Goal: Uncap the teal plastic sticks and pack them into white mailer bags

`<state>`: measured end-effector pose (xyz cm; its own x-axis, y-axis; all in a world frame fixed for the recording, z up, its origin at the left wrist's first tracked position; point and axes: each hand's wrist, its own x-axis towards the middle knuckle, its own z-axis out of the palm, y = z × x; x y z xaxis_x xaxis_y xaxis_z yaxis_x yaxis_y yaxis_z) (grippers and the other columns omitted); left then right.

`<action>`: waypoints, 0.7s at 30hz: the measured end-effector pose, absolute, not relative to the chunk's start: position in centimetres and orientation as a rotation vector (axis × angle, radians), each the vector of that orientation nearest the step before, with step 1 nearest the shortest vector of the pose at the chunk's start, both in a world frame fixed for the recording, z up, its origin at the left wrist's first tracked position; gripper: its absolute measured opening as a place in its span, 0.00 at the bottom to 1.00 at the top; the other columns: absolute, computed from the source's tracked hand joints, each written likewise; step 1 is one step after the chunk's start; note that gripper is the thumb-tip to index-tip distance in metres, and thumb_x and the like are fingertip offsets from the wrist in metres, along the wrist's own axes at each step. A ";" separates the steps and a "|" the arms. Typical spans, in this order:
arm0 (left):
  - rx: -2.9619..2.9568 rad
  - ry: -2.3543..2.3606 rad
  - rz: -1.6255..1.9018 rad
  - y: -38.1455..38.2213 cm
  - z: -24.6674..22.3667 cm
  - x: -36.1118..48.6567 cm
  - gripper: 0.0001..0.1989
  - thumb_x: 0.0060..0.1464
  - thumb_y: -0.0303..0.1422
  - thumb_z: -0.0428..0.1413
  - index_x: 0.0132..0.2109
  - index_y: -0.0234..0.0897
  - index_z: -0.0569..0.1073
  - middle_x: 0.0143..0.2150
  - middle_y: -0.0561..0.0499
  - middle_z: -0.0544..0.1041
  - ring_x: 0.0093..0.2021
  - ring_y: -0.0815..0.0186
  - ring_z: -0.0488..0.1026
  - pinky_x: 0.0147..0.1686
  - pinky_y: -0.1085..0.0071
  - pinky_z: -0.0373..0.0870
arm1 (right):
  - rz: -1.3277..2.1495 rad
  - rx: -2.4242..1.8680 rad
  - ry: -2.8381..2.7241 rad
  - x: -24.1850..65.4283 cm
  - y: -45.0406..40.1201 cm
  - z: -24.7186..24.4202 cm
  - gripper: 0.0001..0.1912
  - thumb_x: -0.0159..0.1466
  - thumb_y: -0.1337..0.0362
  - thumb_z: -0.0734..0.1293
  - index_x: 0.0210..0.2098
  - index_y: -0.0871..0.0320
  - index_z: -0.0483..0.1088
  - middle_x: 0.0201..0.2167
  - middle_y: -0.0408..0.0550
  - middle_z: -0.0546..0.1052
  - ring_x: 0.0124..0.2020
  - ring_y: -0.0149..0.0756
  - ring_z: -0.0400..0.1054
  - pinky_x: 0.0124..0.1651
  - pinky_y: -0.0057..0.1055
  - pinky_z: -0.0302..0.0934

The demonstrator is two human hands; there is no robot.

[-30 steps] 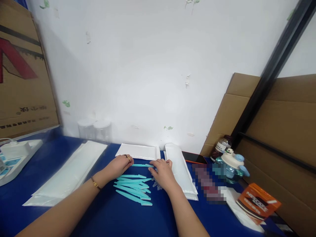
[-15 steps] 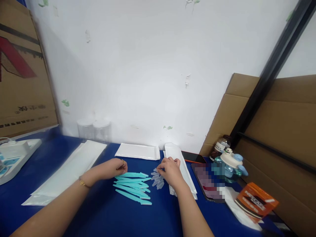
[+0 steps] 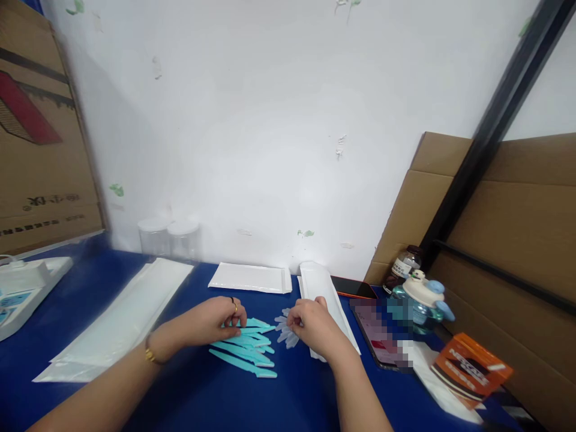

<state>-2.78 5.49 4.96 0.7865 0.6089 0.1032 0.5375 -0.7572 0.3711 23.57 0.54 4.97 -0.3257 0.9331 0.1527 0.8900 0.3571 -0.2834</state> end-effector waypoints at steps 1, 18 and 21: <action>2.666 0.821 0.266 5.1 4.9 -2.5 0.09 0.48 0.32 0.54 0.38 0.43 0.74 0.33 0.55 0.73 0.31 0.69 0.68 0.28 0.77 0.59 | 0.245 -1.621 -2.372 23.6 0.4 4.9 0.12 0.54 0.74 0.61 0.25 0.55 0.74 0.27 0.43 0.74 0.27 0.29 0.63 0.44 0.33 0.45; 2.668 0.985 -0.073 4.6 1.9 -0.7 0.45 0.48 0.61 0.41 0.66 0.45 0.39 0.68 0.43 0.38 0.66 0.48 0.32 0.59 0.45 0.36 | 0.316 -1.786 -2.402 24.1 0.6 4.4 0.12 0.44 0.76 0.67 0.26 0.55 0.74 0.30 0.41 0.75 0.30 0.31 0.66 0.44 0.32 0.43; 2.675 1.062 -0.013 5.9 1.0 -1.0 0.43 0.49 0.61 0.40 0.66 0.46 0.40 0.68 0.43 0.39 0.66 0.49 0.33 0.59 0.45 0.37 | 0.319 -1.769 -2.416 24.1 0.9 3.8 0.12 0.43 0.75 0.68 0.26 0.54 0.74 0.29 0.41 0.75 0.30 0.31 0.66 0.44 0.32 0.44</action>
